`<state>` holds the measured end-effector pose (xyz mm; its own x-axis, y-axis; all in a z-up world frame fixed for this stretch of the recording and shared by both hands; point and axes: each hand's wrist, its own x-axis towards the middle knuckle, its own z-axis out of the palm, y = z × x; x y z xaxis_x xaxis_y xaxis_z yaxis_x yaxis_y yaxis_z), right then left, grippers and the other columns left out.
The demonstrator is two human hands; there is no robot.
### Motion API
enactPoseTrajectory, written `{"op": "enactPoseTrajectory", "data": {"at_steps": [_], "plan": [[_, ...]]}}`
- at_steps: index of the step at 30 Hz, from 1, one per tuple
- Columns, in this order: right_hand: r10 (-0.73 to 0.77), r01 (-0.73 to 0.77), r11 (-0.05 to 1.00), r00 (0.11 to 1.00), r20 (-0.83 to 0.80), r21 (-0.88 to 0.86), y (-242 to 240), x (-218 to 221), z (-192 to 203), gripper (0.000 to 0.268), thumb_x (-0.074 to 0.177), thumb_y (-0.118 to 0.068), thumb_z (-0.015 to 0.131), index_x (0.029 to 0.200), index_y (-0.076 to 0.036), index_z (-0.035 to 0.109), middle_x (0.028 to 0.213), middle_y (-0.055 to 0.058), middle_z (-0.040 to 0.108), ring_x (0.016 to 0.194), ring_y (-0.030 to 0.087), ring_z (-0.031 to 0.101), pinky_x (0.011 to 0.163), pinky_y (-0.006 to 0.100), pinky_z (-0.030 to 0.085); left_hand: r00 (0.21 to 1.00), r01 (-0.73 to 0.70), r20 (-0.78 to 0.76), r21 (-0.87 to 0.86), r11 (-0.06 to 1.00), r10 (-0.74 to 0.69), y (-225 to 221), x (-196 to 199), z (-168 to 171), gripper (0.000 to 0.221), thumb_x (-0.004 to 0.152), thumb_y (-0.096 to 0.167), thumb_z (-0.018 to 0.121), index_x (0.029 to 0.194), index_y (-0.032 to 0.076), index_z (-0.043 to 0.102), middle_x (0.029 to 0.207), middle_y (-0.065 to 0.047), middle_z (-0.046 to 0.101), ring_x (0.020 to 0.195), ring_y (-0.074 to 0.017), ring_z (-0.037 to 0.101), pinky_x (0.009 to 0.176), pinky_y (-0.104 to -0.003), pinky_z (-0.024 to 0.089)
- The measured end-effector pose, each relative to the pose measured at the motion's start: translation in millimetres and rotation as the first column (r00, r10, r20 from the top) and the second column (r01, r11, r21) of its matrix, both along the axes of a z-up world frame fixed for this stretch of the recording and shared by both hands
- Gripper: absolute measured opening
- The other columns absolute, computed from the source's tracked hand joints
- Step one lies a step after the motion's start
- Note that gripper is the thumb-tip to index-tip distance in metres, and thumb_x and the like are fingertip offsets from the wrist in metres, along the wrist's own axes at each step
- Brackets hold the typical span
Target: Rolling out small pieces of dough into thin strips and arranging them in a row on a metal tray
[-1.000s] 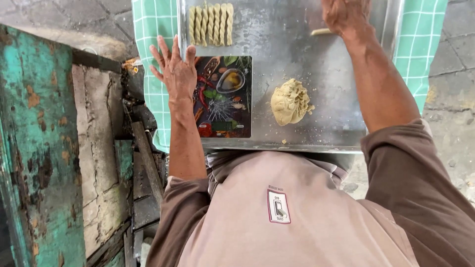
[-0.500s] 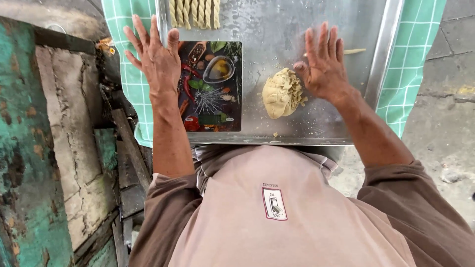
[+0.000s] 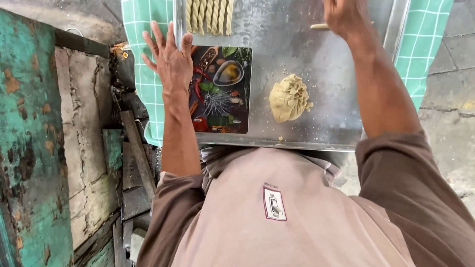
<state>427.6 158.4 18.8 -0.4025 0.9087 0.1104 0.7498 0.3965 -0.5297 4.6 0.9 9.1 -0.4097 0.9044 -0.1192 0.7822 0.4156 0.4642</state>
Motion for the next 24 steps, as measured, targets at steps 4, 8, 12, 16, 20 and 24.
{"op": "enactPoseTrajectory", "data": {"at_steps": [4, 8, 12, 16, 20, 24], "plan": [[0.167, -0.250, 0.924, 0.945, 0.281, 0.289, -42.3, 21.9, 7.9, 0.037, 0.109, -0.019, 0.079, 0.137, 0.005, 0.073, 0.134, 0.026, 0.073, 0.121, 0.041, 0.065, 0.100, 0.058, 0.042, 1.000, 0.013, 0.005, -0.017, 1.000, -0.013, -1.1, -0.8, -2.9, 0.105, 0.089, 0.083, 0.006, 0.167, 0.022, 0.041, 0.171, -0.008, 0.005, 0.156, -0.0336, -0.008, 0.121, -0.078, -0.003], [0.165, -0.271, 0.879, 0.945, 0.283, 0.392, -52.5, 47.7, -32.8, 0.019, 0.112, -0.020, 0.077, 0.119, -0.003, 0.080, 0.116, 0.012, 0.070, 0.107, 0.028, 0.061, 0.095, 0.042, 0.047, 0.997, 0.006, -0.072, 0.020, 1.000, -0.005, -2.0, -1.6, -18.3, 0.099, 0.094, 0.082, 0.012, 0.168, 0.023, 0.040, 0.170, -0.006, 0.003, 0.155, -0.0325, -0.010, 0.122, -0.082, -0.001], [0.211, -0.307, 0.870, 0.939, 0.271, 0.387, -69.6, 22.4, -30.9, 0.034, 0.125, -0.028, 0.064, 0.102, -0.009, 0.080, 0.076, 0.000, 0.063, 0.061, 0.011, 0.048, 0.051, 0.025, 0.039, 0.999, -0.016, -0.032, -0.007, 1.000, 0.016, -2.9, 2.3, -3.9, 0.104, 0.089, 0.083, 0.009, 0.167, 0.023, 0.042, 0.171, -0.007, 0.006, 0.156, -0.0328, -0.008, 0.120, -0.079, -0.003], [0.305, -0.289, 0.907, 0.952, -0.006, 0.305, -70.4, 10.5, -4.1, 0.010, 0.113, 0.009, 0.068, 0.106, 0.005, 0.074, 0.092, 0.015, 0.073, 0.081, 0.028, 0.070, 0.074, 0.036, 0.064, 0.998, 0.006, -0.057, 0.037, 0.999, -0.003, -3.7, -3.6, -29.1, 0.096, 0.095, 0.081, 0.013, 0.167, 0.023, 0.041, 0.169, -0.005, 0.003, 0.155, -0.0330, -0.010, 0.124, -0.083, 0.002], [0.093, -0.085, 0.912, 0.996, 0.000, 0.401, -55.6, 37.4, 7.0, 0.048, 0.127, -0.027, 0.042, 0.129, 0.012, 0.070, 0.121, 0.029, 0.072, 0.110, 0.042, 0.065, 0.093, 0.051, 0.052, 0.999, 0.001, -0.040, 0.090, 0.996, 0.003, -2.0, -3.4, -28.1, 0.086, 0.101, 0.077, 0.019, 0.167, 0.026, 0.036, 0.170, -0.004, 0.003, 0.156, -0.0323, -0.011, 0.127, -0.081, -0.003], [0.059, -0.051, 0.909, 0.998, -0.008, 0.413, -58.5, 29.0, 22.6, 0.069, 0.125, -0.044, 0.025, 0.140, 0.012, 0.062, 0.133, 0.033, 0.067, 0.120, 0.044, 0.061, 0.099, 0.052, 0.047, 0.998, -0.008, -0.062, 0.058, 0.998, 0.011, -1.2, -2.3, -23.8, 0.091, 0.098, 0.079, 0.015, 0.167, 0.024, 0.039, 0.169, -0.005, 0.005, 0.155, -0.0329, -0.009, 0.125, -0.081, 0.002]]}}
